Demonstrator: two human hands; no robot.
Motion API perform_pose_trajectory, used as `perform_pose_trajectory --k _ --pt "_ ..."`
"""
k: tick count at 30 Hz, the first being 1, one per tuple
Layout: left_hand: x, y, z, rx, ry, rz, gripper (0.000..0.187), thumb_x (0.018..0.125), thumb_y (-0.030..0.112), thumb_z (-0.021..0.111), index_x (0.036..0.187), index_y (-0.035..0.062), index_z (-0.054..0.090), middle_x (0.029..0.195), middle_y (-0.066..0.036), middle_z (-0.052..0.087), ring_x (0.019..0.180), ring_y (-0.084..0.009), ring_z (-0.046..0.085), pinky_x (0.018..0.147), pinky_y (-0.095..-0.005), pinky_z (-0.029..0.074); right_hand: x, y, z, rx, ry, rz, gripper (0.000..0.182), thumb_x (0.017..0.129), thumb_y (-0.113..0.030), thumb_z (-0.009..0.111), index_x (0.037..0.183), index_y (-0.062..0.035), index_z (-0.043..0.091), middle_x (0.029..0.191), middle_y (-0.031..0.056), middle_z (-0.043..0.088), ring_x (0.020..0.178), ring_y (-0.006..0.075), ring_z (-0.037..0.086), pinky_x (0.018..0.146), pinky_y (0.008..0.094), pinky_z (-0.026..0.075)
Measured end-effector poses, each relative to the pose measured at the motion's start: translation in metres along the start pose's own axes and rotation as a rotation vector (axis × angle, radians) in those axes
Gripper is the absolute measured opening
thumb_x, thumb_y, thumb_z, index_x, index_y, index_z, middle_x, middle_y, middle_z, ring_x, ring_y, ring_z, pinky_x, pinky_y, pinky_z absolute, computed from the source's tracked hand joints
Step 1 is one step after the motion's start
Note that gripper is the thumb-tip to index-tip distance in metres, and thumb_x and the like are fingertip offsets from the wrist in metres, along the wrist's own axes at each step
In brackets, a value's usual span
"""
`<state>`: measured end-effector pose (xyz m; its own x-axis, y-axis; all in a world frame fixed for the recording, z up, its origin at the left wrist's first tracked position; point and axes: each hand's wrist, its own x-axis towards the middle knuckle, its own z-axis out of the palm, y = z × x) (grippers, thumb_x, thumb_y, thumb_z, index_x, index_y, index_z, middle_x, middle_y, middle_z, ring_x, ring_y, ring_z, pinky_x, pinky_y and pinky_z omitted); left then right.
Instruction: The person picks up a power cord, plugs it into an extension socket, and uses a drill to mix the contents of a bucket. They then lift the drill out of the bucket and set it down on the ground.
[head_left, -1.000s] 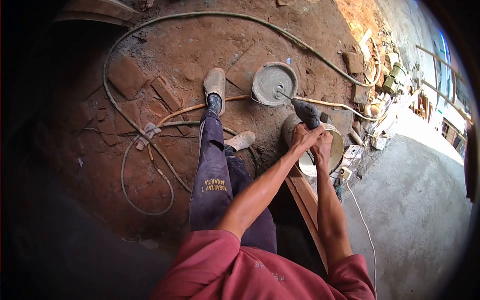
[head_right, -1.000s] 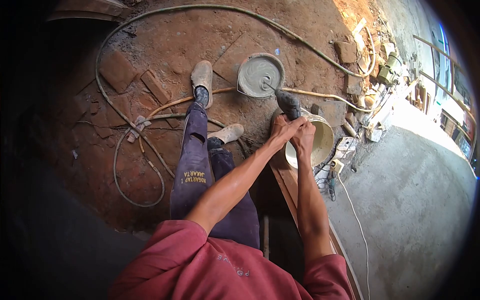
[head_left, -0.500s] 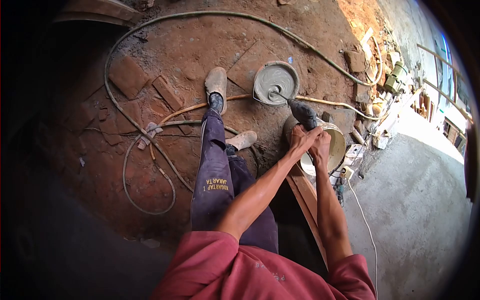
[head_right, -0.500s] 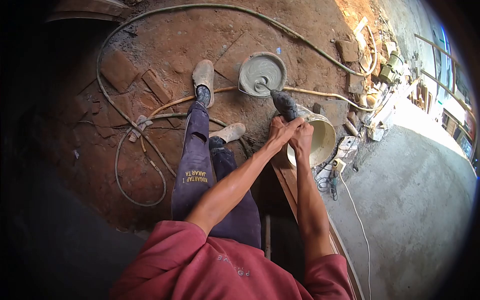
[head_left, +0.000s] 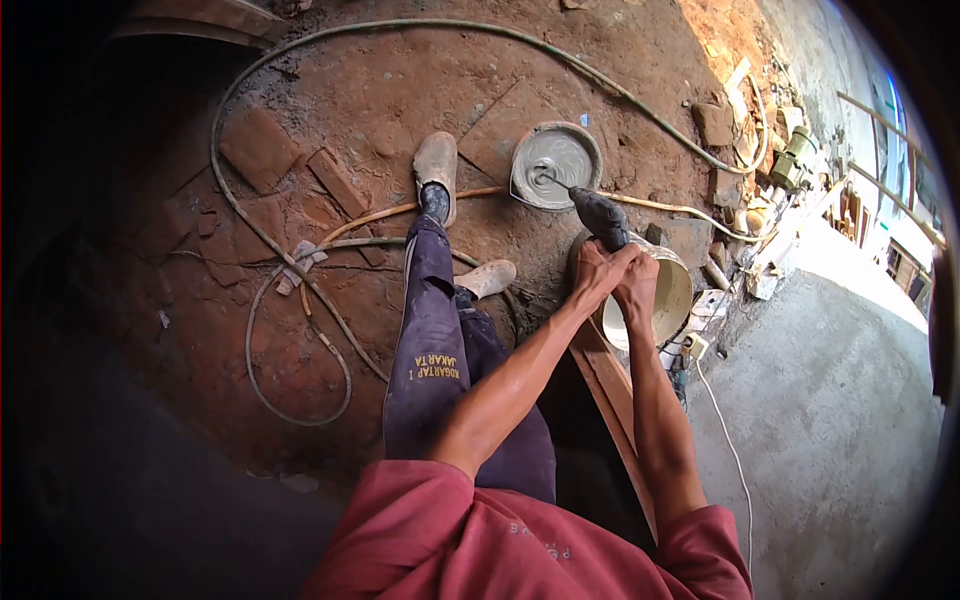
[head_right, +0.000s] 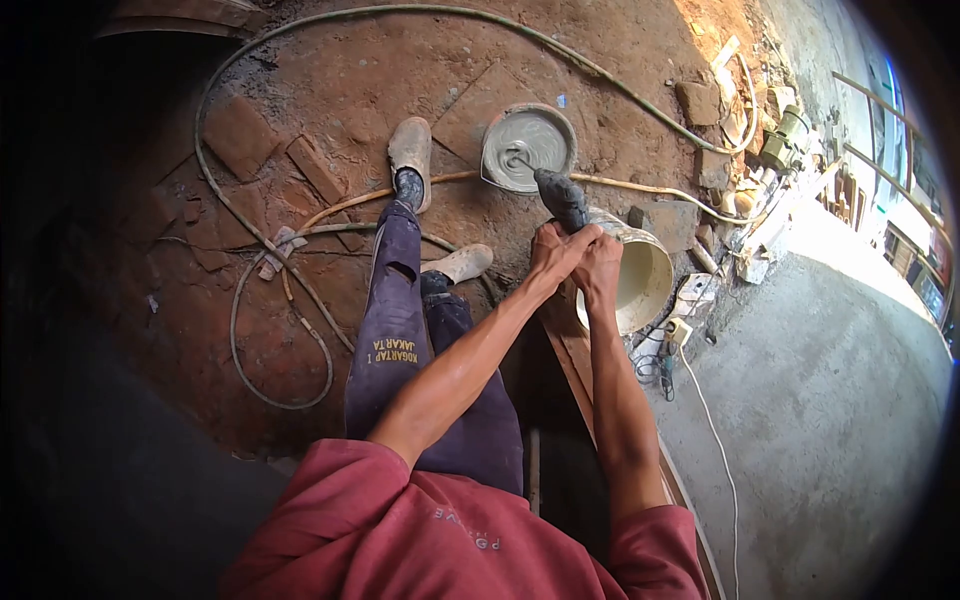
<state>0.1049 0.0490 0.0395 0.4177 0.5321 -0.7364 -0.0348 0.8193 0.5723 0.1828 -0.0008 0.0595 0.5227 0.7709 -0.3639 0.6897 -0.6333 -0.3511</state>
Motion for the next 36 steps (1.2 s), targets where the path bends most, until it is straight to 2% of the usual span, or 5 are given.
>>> perform_pose_trajectory --k 6,8,16,21,36 --pt "0.0 0.024 -0.006 0.065 0.005 -0.02 0.039 0.075 0.035 0.07 0.068 -0.0032 0.065 0.065 -0.006 0.065 0.057 -0.0111 0.058 0.052 -0.0301 0.046 0.012 -0.002 0.002 -0.125 0.008 -0.11 0.04 0.079 -0.033 0.062 0.072 0.006 0.06 0.065 0.0244 0.06 0.06 0.0375 0.062 0.054 0.0413 0.047" --pt "-0.002 0.027 -0.009 0.112 -0.023 -0.038 0.038 0.075 0.034 0.07 0.068 -0.003 0.065 0.065 -0.006 0.065 0.057 -0.0114 0.058 0.052 -0.03 0.046 0.01 -0.012 -0.004 -0.085 -0.02 -0.062 0.038 0.077 -0.03 0.064 0.071 0.006 0.054 0.066 0.0245 0.058 0.062 0.0377 0.06 0.057 0.0431 0.046" --pt "0.012 0.028 -0.011 0.01 -0.042 -0.035 0.039 0.073 0.037 0.073 0.071 -0.0017 0.066 0.069 -0.006 0.066 0.058 -0.0127 0.058 0.051 -0.0316 0.045 0.02 -0.017 -0.001 -0.002 0.053 -0.061 0.045 0.078 -0.034 0.064 0.069 0.0091 0.057 0.06 0.0256 0.057 0.055 0.0374 0.06 0.053 0.0432 0.045" --pt "0.017 0.029 -0.01 0.177 -0.005 -0.077 0.039 0.072 0.038 0.073 0.073 -0.0008 0.066 0.071 -0.007 0.066 0.06 -0.0134 0.059 0.054 -0.0318 0.047 0.034 -0.011 0.005 -0.02 0.037 -0.041 0.04 0.078 -0.03 0.063 0.069 0.0079 0.056 0.063 0.0267 0.057 0.06 0.0402 0.06 0.055 0.0437 0.046" --pt "0.036 0.033 0.001 0.094 -0.025 -0.006 0.042 0.07 0.04 0.073 0.066 -0.0009 0.064 0.065 -0.008 0.065 0.055 -0.0129 0.058 0.051 -0.0316 0.045 0.043 -0.004 -0.002 -0.078 0.076 -0.103 0.03 0.079 -0.025 0.061 0.074 0.0045 0.057 0.064 0.0261 0.059 0.062 0.0412 0.062 0.056 0.0456 0.048"
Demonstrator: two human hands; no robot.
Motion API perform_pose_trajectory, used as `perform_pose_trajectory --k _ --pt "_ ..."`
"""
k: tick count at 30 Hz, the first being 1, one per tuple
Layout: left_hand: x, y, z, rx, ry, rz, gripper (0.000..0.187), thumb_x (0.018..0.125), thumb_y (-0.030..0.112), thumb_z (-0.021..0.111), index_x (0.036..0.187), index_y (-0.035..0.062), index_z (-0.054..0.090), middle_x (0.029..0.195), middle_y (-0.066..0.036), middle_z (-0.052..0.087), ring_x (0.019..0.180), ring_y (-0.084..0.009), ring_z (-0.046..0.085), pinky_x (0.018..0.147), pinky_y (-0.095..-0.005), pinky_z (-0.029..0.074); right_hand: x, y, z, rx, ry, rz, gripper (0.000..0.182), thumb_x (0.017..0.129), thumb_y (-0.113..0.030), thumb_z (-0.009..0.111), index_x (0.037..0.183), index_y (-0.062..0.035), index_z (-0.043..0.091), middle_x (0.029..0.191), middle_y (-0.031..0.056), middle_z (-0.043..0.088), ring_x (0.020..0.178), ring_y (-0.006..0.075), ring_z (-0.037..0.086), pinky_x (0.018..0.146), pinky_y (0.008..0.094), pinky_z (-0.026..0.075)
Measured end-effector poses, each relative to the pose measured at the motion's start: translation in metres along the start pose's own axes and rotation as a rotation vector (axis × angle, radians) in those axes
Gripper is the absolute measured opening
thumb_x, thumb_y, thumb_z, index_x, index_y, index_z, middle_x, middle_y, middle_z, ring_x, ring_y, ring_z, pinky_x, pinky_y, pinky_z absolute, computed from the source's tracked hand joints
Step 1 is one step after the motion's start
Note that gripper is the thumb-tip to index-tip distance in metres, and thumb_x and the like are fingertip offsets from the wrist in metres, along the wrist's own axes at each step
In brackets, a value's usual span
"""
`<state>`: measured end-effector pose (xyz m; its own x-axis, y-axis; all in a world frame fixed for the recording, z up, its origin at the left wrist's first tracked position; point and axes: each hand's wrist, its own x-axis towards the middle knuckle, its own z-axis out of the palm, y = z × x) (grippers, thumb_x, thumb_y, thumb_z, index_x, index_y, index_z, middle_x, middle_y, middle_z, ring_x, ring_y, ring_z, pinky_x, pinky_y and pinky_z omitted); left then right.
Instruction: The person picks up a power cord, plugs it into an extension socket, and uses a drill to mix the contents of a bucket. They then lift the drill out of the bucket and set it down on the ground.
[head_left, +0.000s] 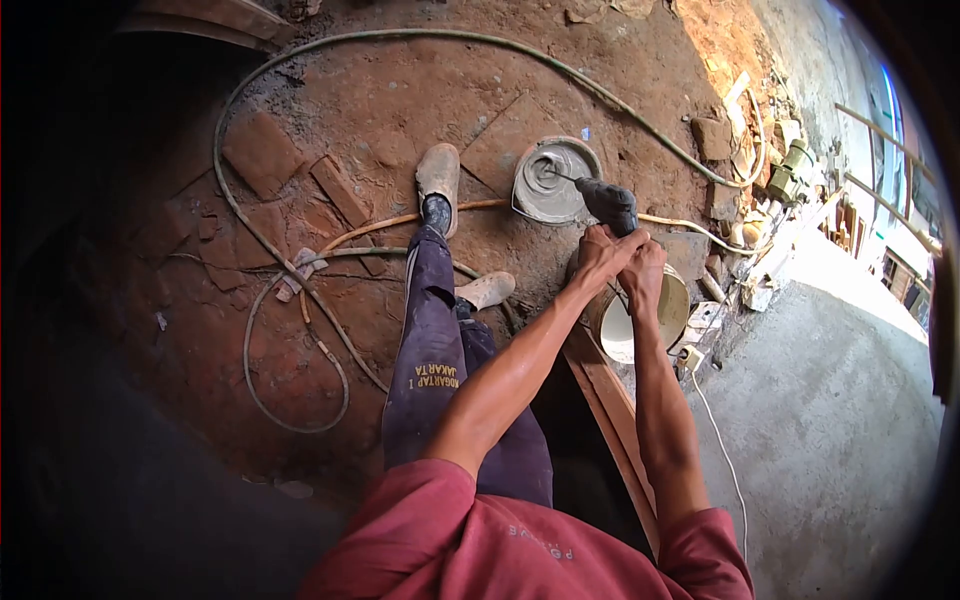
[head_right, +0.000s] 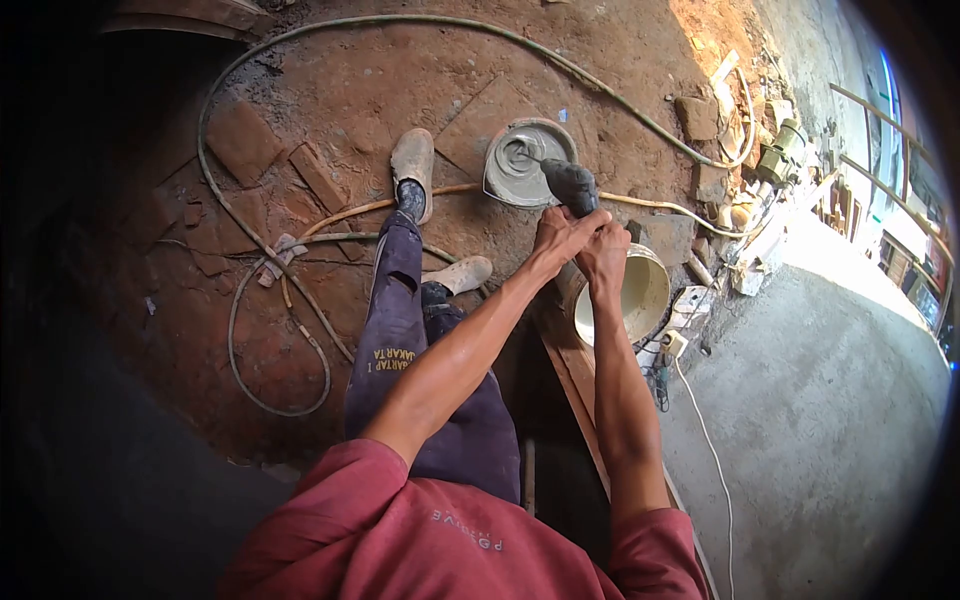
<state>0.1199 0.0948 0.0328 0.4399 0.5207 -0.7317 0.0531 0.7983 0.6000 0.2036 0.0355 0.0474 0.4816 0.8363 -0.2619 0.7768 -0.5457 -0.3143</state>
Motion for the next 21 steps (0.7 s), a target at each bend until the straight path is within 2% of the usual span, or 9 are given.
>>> perform_pose_trajectory --k 5,7,10,12,14,15,16,18,21 --pt "0.001 -0.005 0.004 0.034 -0.046 -0.016 0.043 0.069 0.04 0.074 0.065 -0.0013 0.064 0.064 -0.007 0.064 0.055 -0.013 0.059 0.049 -0.0309 0.045 0.001 0.006 -0.001 -0.003 0.0 -0.017 0.031 0.079 -0.025 0.061 0.072 0.0045 0.055 0.064 0.0253 0.059 0.062 0.0406 0.061 0.056 0.0454 0.047" --pt "0.008 0.0 0.004 0.014 -0.054 0.004 0.042 0.068 0.04 0.074 0.065 -0.0011 0.064 0.063 -0.007 0.064 0.055 -0.0131 0.059 0.048 -0.031 0.045 0.005 0.013 0.003 -0.149 0.069 -0.088 0.031 0.078 -0.026 0.061 0.073 0.0038 0.056 0.064 0.0246 0.059 0.061 0.0404 0.061 0.055 0.0451 0.047" --pt "0.011 0.006 0.005 -0.008 -0.063 -0.002 0.041 0.069 0.039 0.074 0.065 -0.0006 0.064 0.063 -0.007 0.064 0.054 -0.013 0.059 0.049 -0.0309 0.045 0.007 0.014 0.0 -0.114 0.05 -0.061 0.032 0.078 -0.027 0.062 0.073 0.0033 0.056 0.062 0.0246 0.058 0.061 0.0407 0.061 0.055 0.045 0.047" --pt "0.007 0.006 0.007 -0.006 -0.092 -0.023 0.039 0.069 0.038 0.074 0.065 0.0002 0.064 0.064 -0.006 0.064 0.055 -0.0125 0.059 0.05 -0.0312 0.046 0.002 0.015 -0.005 -0.086 0.035 -0.039 0.033 0.08 -0.028 0.06 0.078 0.0044 0.056 0.068 0.0247 0.06 0.064 0.0409 0.059 0.058 0.0468 0.044" --pt "0.024 -0.017 0.015 0.042 -0.069 0.059 0.036 0.07 0.035 0.073 0.065 0.0009 0.064 0.064 -0.005 0.064 0.056 -0.0118 0.059 0.052 -0.0314 0.046 0.006 0.018 -0.003 -0.097 0.004 0.01 0.034 0.08 -0.029 0.06 0.076 0.0042 0.057 0.067 0.0246 0.06 0.064 0.0401 0.06 0.058 0.0467 0.044" --pt "0.018 -0.015 0.017 -0.003 -0.085 0.039 0.036 0.069 0.036 0.073 0.066 0.001 0.064 0.064 -0.006 0.064 0.056 -0.0122 0.059 0.052 -0.0317 0.046 0.004 0.019 -0.001 -0.088 0.116 -0.059 0.036 0.08 -0.031 0.06 0.072 0.0043 0.057 0.065 0.0246 0.06 0.06 0.0388 0.06 0.056 0.047 0.044" --pt "0.014 -0.008 0.016 -0.045 -0.098 0.027 0.036 0.069 0.036 0.073 0.066 0.001 0.064 0.065 -0.006 0.065 0.056 -0.0126 0.059 0.052 -0.0321 0.045 0.004 0.022 -0.001 -0.089 0.117 -0.06 0.036 0.08 -0.031 0.06 0.072 0.0043 0.057 0.065 0.0246 0.06 0.06 0.0388 0.06 0.056 0.047 0.044" --pt "0.018 -0.012 0.02 -0.026 -0.073 0.039 0.037 0.068 0.037 0.073 0.065 0.0015 0.064 0.064 -0.006 0.064 0.055 -0.0124 0.059 0.051 -0.0319 0.045 0.004 0.026 -0.002 -0.117 -0.022 0.06 0.035 0.08 -0.031 0.06 0.076 0.0039 0.058 0.069 0.0251 0.06 0.067 0.0391 0.059 0.061 0.0471 0.042" --pt "0.016 -0.01 0.022 -0.011 -0.084 0.048 0.035 0.068 0.036 0.073 0.063 0.0021 0.065 0.062 -0.005 0.064 0.054 -0.012 0.059 0.048 -0.0308 0.044 0.004 0.029 -0.004 -0.105 -0.073 0.12 0.035 0.08 -0.031 0.06 0.079 0.0044 0.057 0.073 0.0261 0.059 0.071 0.0403 0.057 0.064 0.0471 0.042"
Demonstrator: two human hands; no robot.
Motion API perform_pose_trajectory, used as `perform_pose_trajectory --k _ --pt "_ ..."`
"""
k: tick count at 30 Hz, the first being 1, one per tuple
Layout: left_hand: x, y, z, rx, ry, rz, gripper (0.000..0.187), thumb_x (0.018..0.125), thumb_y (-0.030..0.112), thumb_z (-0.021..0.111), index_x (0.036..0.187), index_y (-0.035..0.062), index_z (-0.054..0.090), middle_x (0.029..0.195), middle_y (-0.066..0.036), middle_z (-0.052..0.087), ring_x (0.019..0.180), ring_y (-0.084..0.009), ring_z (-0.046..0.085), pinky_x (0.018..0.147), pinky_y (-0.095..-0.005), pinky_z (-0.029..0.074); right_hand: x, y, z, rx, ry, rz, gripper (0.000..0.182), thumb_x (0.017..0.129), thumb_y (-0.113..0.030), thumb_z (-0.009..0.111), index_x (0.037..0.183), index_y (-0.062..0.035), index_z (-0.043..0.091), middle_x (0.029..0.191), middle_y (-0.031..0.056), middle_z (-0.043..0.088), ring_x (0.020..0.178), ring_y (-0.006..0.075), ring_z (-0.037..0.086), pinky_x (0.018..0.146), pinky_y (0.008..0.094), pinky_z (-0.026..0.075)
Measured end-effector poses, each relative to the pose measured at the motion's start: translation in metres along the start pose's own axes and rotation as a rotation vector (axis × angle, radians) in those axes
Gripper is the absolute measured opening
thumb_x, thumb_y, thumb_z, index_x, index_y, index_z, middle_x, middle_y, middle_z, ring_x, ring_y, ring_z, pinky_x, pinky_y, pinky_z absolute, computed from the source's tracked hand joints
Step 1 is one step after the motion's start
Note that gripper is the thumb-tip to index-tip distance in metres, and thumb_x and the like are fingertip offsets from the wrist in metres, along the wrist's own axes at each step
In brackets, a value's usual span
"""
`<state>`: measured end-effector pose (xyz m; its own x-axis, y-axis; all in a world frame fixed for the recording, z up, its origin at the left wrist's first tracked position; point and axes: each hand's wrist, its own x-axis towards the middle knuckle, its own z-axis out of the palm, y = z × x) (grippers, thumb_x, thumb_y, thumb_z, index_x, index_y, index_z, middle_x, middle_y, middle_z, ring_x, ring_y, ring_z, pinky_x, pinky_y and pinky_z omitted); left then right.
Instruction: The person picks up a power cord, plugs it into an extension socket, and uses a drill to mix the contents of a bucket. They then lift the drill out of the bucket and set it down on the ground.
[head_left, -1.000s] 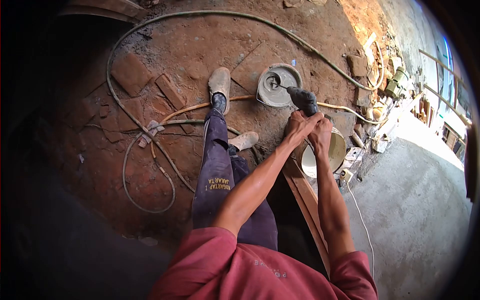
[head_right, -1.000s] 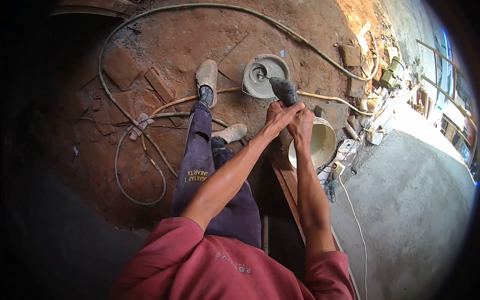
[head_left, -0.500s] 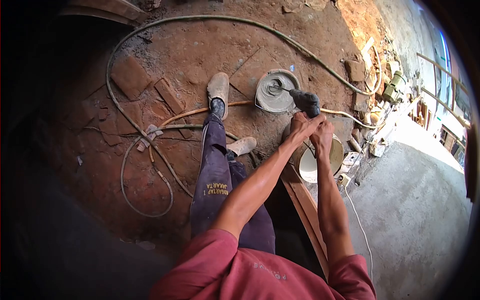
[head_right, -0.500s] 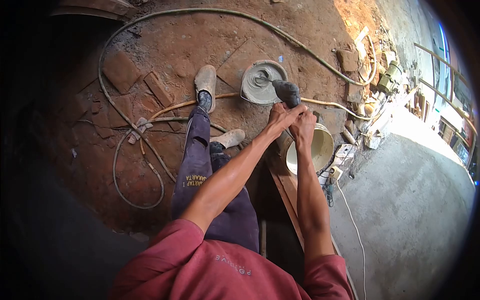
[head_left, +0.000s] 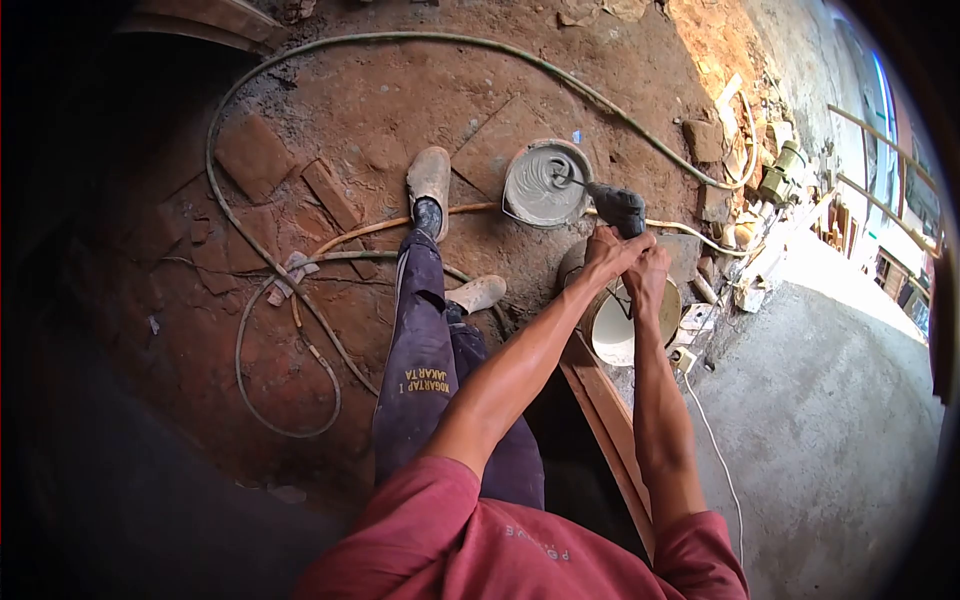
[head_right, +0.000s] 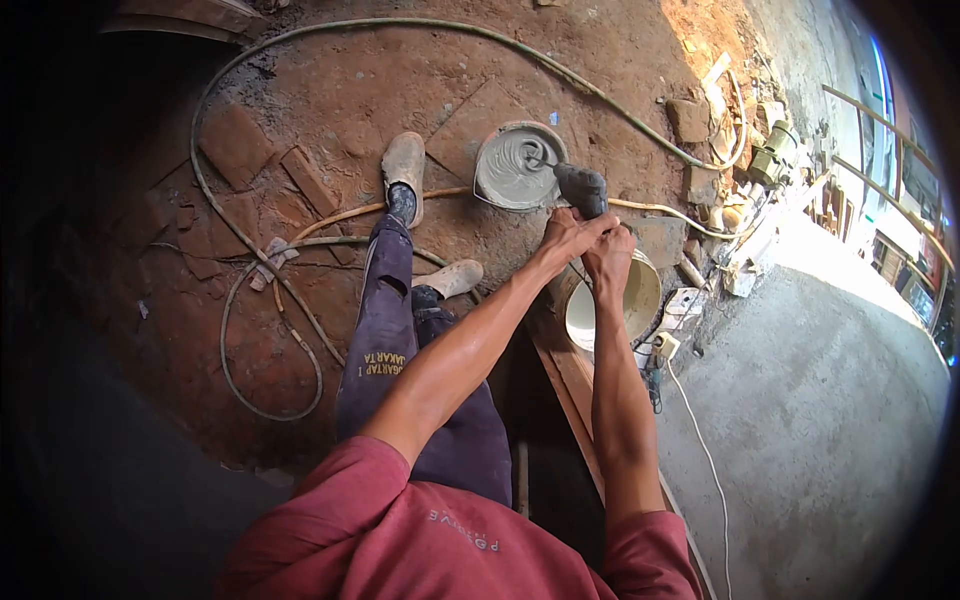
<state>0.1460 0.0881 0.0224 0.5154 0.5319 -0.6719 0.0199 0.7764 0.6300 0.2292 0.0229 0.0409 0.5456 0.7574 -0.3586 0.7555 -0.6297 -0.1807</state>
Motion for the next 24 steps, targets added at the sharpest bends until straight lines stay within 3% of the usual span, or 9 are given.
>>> perform_pose_trajectory --k 3,7,9,11,12,14,20,22,24 --pt "-0.001 -0.005 0.006 -0.016 -0.017 -0.072 0.036 0.067 0.037 0.074 0.065 0.0016 0.066 0.064 -0.006 0.065 0.055 -0.0131 0.06 0.049 -0.0306 0.045 -0.008 -0.001 -0.006 0.054 0.056 -0.048 0.035 0.081 -0.03 0.059 0.084 0.004 0.056 0.077 0.0263 0.058 0.074 0.0414 0.056 0.065 0.0476 0.042" --pt "0.002 -0.021 0.01 0.005 -0.03 -0.081 0.038 0.067 0.037 0.074 0.069 0.0003 0.067 0.067 -0.008 0.066 0.056 -0.0132 0.06 0.05 -0.0302 0.046 -0.01 0.013 -0.001 0.042 -0.037 -0.012 0.035 0.082 -0.031 0.058 0.09 0.0024 0.054 0.081 0.0239 0.057 0.078 0.0416 0.054 0.067 0.048 0.04" --pt "0.0 -0.018 0.007 -0.032 0.026 -0.017 0.039 0.067 0.037 0.075 0.069 -0.001 0.066 0.067 -0.008 0.066 0.056 -0.0126 0.06 0.05 -0.03 0.046 -0.011 0.019 0.007 -0.078 0.03 -0.074 0.036 0.082 -0.033 0.059 0.088 0.0029 0.054 0.081 0.0241 0.058 0.077 0.0421 0.054 0.067 0.0486 0.04" --pt "-0.015 -0.001 0.006 0.099 -0.041 -0.121 0.04 0.066 0.038 0.075 0.068 -0.0015 0.066 0.066 -0.008 0.065 0.055 -0.0126 0.059 0.051 -0.0306 0.047 -0.021 0.019 0.002 -0.037 0.088 -0.133 0.036 0.082 -0.032 0.059 0.087 0.003 0.053 0.08 0.0247 0.058 0.075 0.0428 0.055 0.065 0.0493 0.04" --pt "-0.021 0.0 0.008 -0.065 -0.018 -0.074 0.039 0.067 0.036 0.075 0.066 -0.0016 0.065 0.064 -0.008 0.065 0.055 -0.0118 0.058 0.05 -0.0305 0.046 -0.023 0.01 -0.003 0.046 0.061 -0.055 0.036 0.082 -0.032 0.058 0.086 0.0032 0.054 0.077 0.0243 0.057 0.074 0.0426 0.055 0.065 0.0493 0.04" --pt "-0.02 0.004 0.005 0.01 -0.009 -0.089 0.038 0.067 0.035 0.075 0.066 -0.0018 0.065 0.064 -0.007 0.065 0.055 -0.0117 0.058 0.05 -0.0304 0.046 -0.02 0.002 -0.007 0.008 0.019 -0.045 0.035 0.082 -0.031 0.058 0.085 0.0034 0.054 0.077 0.0242 0.058 0.074 0.0426 0.055 0.065 0.0494 0.04" --pt "-0.032 -0.014 0.012 0.035 0.014 -0.128 0.038 0.068 0.034 0.074 0.068 -0.0035 0.066 0.066 -0.008 0.065 0.055 -0.0121 0.058 0.051 -0.0301 0.047 -0.037 0.013 -0.003 -0.01 -0.053 -0.028 0.032 0.082 -0.028 0.057 0.084 0.0039 0.054 0.075 0.0241 0.058 0.073 0.0414 0.056 0.066 0.0482 0.041" --pt "-0.021 -0.039 0.015 -0.049 0.076 -0.044 0.038 0.069 0.034 0.074 0.068 -0.0033 0.066 0.066 -0.008 0.066 0.056 -0.0119 0.059 0.052 -0.0298 0.047 -0.036 0.017 0.005 -0.144 0.06 -0.141 0.033 0.082 -0.028 0.058 0.081 0.0044 0.055 0.075 0.0243 0.059 0.072 0.0404 0.057 0.064 0.047 0.042" --pt "-0.032 -0.031 0.011 -0.043 0.005 -0.098 0.033 0.072 0.03 0.073 0.072 -0.0026 0.067 0.071 -0.006 0.066 0.061 -0.0105 0.059 0.055 -0.0286 0.047 -0.044 0.023 0.009 -0.13 0.07 -0.134 0.032 0.081 -0.028 0.058 0.081 0.0043 0.055 0.075 0.0242 0.059 0.072 0.0404 0.057 0.063 0.047 0.042"
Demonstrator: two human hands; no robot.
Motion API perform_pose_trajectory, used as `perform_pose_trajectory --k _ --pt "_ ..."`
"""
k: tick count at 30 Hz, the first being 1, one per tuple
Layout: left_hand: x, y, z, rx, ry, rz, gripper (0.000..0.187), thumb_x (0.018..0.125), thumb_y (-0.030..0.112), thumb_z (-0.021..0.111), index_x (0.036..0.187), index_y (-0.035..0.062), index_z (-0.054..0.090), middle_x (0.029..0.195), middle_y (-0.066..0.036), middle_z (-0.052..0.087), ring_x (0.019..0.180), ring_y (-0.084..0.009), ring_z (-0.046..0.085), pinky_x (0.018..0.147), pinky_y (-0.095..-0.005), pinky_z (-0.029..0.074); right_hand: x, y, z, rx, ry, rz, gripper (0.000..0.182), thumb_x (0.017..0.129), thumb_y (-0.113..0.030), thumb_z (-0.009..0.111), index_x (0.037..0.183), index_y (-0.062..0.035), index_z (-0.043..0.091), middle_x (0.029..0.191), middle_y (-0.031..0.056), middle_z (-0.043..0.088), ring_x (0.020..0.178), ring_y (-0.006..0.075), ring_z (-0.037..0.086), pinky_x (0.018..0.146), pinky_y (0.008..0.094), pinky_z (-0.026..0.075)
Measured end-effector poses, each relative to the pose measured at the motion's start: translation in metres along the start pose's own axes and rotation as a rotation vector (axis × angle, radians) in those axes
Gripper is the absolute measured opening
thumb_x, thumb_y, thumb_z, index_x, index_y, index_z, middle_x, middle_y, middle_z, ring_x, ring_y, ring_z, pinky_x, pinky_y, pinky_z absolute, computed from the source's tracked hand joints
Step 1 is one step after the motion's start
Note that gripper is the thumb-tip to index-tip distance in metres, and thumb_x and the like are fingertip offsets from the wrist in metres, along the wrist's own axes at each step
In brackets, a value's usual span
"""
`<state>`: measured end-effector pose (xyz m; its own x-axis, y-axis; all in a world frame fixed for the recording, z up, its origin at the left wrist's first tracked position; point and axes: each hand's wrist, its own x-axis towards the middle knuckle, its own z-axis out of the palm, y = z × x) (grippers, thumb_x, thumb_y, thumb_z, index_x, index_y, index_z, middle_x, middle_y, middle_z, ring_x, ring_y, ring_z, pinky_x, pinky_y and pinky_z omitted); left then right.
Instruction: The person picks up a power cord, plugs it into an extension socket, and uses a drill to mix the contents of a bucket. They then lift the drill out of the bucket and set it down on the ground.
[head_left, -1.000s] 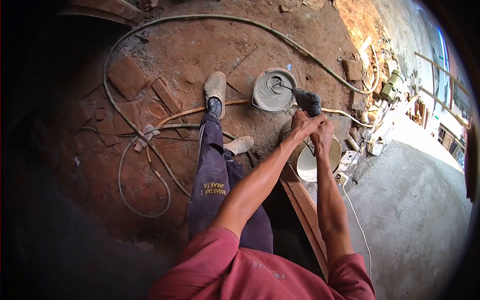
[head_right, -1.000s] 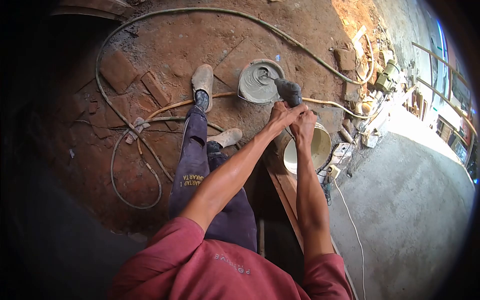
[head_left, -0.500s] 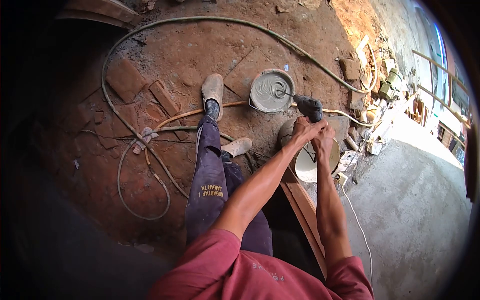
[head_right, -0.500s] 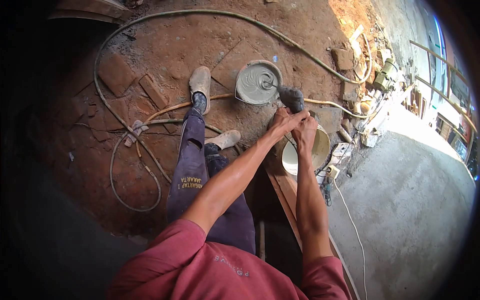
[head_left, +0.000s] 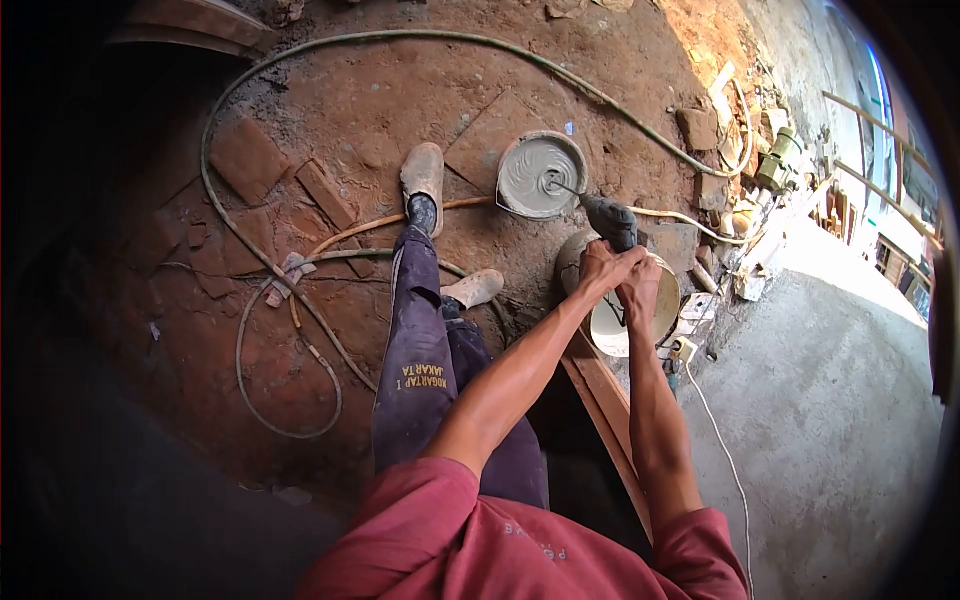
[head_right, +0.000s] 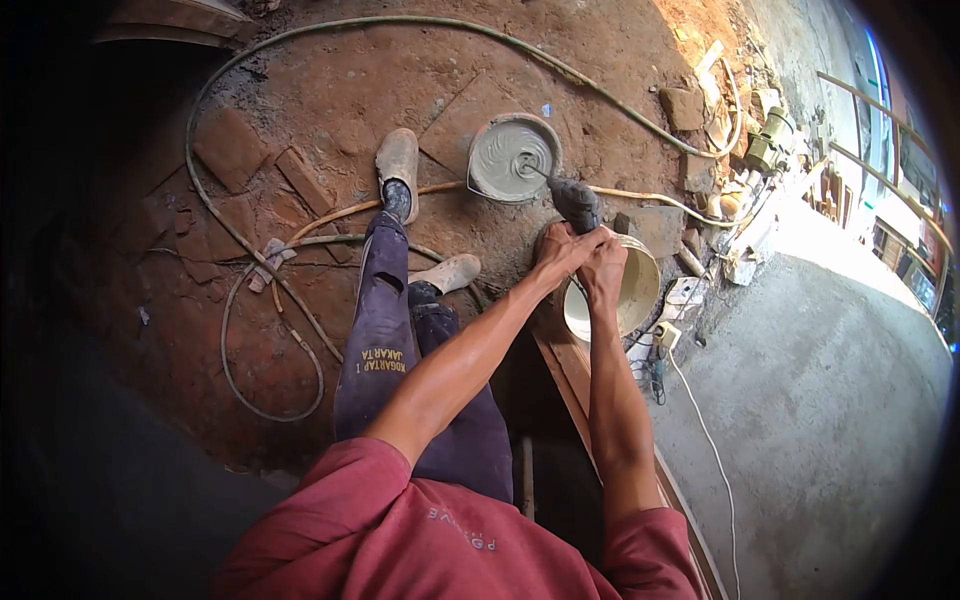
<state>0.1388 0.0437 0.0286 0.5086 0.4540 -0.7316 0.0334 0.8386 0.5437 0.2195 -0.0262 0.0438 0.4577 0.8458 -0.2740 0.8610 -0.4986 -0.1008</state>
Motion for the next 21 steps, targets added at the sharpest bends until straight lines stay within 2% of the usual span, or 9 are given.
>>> perform_pose_trajectory --k 1,5,8,10,11,13,21 --pt "0.0 0.005 -0.003 0.014 -0.065 -0.037 0.029 0.075 0.027 0.072 0.076 -0.0018 0.068 0.075 -0.004 0.067 0.066 -0.0092 0.059 0.059 -0.0273 0.048 0.003 0.0 0.003 0.02 0.025 -0.002 0.032 0.081 -0.028 0.058 0.081 0.0041 0.055 0.075 0.0241 0.059 0.071 0.0403 0.057 0.062 0.047 0.042" --pt "-0.002 0.004 -0.005 0.038 -0.019 -0.004 0.028 0.075 0.026 0.072 0.076 -0.0014 0.068 0.074 -0.004 0.066 0.066 -0.0089 0.059 0.058 -0.0268 0.048 0.004 -0.004 0.0 0.056 -0.018 -0.003 0.031 0.081 -0.027 0.059 0.08 0.0039 0.055 0.075 0.0247 0.059 0.07 0.0402 0.058 0.062 0.0462 0.044" --pt "-0.01 0.005 -0.005 -0.067 -0.051 -0.014 0.027 0.075 0.026 0.072 0.076 -0.0011 0.068 0.074 -0.003 0.066 0.065 -0.0087 0.059 0.057 -0.0265 0.047 0.001 -0.018 -0.014 0.077 -0.095 0.049 0.03 0.08 -0.026 0.059 0.08 0.0037 0.056 0.074 0.0243 0.06 0.07 0.0405 0.059 0.062 0.0454 0.045" --pt "-0.008 0.002 -0.005 -0.045 -0.019 -0.028 0.025 0.076 0.024 0.072 0.076 -0.0006 0.068 0.073 -0.003 0.065 0.065 -0.0082 0.058 0.056 -0.0264 0.047 0.001 -0.014 -0.006 -0.026 0.052 -0.075 0.035 0.081 -0.03 0.059 0.075 0.0041 0.054 0.068 0.0242 0.058 0.065 0.0405 0.058 0.057 0.0459 0.044" --pt "-0.006 0.001 -0.007 -0.045 -0.016 -0.028 0.025 0.076 0.024 0.072 0.076 -0.0006 0.068 0.073 -0.003 0.065 0.065 -0.0082 0.058 0.056 -0.0264 0.047 0.001 -0.012 -0.002 -0.024 0.052 -0.077 0.035 0.081 -0.03 0.059 0.075 0.0041 0.054 0.068 0.0242 0.058 0.065 0.0405 0.058 0.057 0.0459 0.044" --pt "-0.007 -0.004 -0.004 -0.032 -0.013 -0.034 0.024 0.076 0.023 0.072 0.076 -0.0008 0.068 0.073 -0.003 0.065 0.064 -0.0079 0.058 0.056 -0.0262 0.047 -0.001 -0.016 -0.009 0.153 -0.019 0.031 0.036 0.081 -0.03 0.059 0.072 0.0055 0.055 0.067 0.0259 0.059 0.064 0.0406 0.06 0.057 0.0451 0.046" --pt "-0.021 0.003 -0.006 -0.099 0.01 -0.054 0.025 0.075 0.023 0.073 0.07 -0.0009 0.066 0.07 -0.002 0.064 0.061 -0.0077 0.057 0.055 -0.027 0.046 -0.007 -0.019 -0.01 0.117 -0.064 0.038 0.036 0.082 -0.029 0.058 0.073 0.0062 0.055 0.068 0.0268 0.059 0.064 0.0413 0.06 0.058 0.0452 0.046"
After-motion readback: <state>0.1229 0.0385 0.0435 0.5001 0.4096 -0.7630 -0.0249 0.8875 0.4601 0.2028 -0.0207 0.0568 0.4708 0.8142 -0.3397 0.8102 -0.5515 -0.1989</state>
